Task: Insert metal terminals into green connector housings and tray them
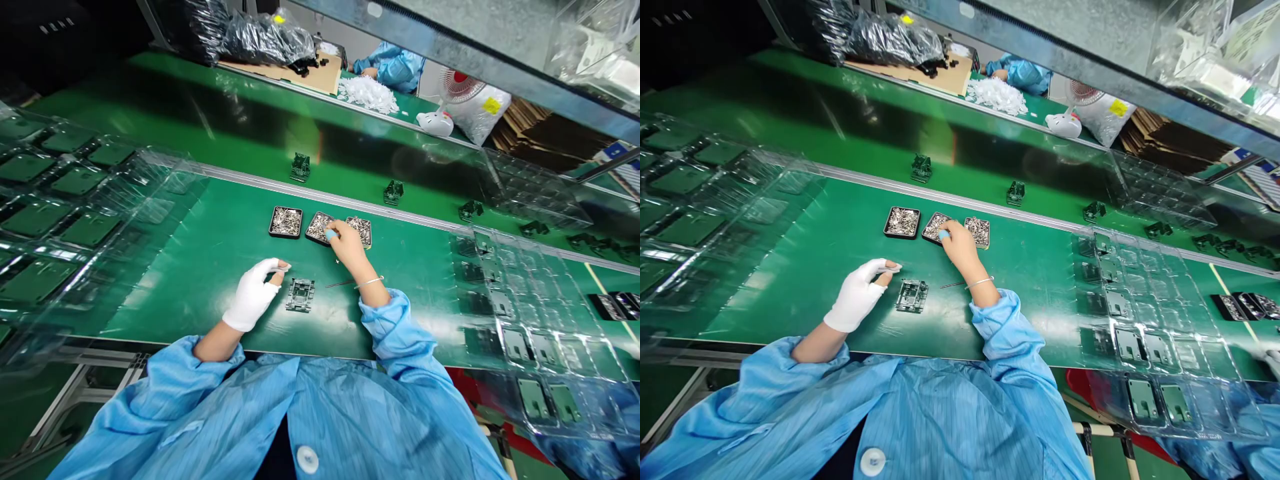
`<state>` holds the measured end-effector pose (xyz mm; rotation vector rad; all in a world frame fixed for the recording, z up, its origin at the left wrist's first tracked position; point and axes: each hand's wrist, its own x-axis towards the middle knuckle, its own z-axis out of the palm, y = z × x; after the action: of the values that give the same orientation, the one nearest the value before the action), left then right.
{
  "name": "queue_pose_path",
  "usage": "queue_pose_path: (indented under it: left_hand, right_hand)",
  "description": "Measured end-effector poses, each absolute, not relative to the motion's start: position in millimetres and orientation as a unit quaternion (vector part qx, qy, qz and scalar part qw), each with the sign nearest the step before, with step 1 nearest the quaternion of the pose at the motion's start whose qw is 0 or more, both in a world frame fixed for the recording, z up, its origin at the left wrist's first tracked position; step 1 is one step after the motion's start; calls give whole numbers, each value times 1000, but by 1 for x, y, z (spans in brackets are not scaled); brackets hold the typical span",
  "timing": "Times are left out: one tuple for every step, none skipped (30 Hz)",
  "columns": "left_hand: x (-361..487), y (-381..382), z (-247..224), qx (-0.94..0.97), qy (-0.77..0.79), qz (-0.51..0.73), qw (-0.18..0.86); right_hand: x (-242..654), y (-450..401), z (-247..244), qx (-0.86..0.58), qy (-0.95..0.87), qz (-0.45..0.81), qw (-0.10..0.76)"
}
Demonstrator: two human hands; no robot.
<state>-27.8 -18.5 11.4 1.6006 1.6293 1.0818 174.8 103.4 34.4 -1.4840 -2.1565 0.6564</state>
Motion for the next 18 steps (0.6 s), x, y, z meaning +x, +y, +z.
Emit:
queue_pose_path:
  left_hand:
    - [-28,-18,17,606,616,414,286]
    - [-27,-18,24,611,614,418,272]
    - [-25,-17,30,620,608,419,263]
    - [-23,-16,35,632,597,419,260]
    - [-20,-15,39,646,584,418,261]
    - [-16,-14,42,660,569,416,262]
    - [-13,-13,44,672,555,414,261]
    - [-9,-12,44,683,545,412,258]
    - [-6,-12,44,691,540,410,252]
    - [-4,-12,43,694,540,410,244]
    - [-1,-12,42,693,544,411,234]
    - [0,-12,41,690,550,413,226]
    - [2,-11,41,685,556,415,221]
    - [2,-10,41,680,561,417,219]
    - [3,-8,41,674,565,420,223]
    - [4,-5,41,665,568,423,236]
    - [4,-1,41,651,571,429,258]
    - [5,3,40,629,572,440,290]
  right_hand:
    - [176,96,35,-511,-756,317,256]
    - [177,88,36,-476,-727,402,287]
    - [177,78,37,-438,-698,478,303]
    - [176,69,38,-405,-678,535,302]
    - [175,60,39,-380,-664,573,294]
    - [174,51,40,-363,-657,597,283]
    - [173,44,41,-354,-654,609,274]
    - [172,39,42,-351,-656,611,270]
    - [171,35,42,-351,-660,606,272]
    - [171,32,41,-354,-663,598,278]
    - [170,30,40,-359,-665,589,285]
    - [169,29,38,-365,-665,583,292]
    - [169,29,36,-369,-662,580,297]
    - [169,28,34,-374,-657,580,302]
    - [169,28,32,-381,-651,579,309]
    - [169,29,31,-391,-647,571,320]
    - [170,31,30,-405,-648,553,332]
    - [171,35,29,-422,-655,523,345]
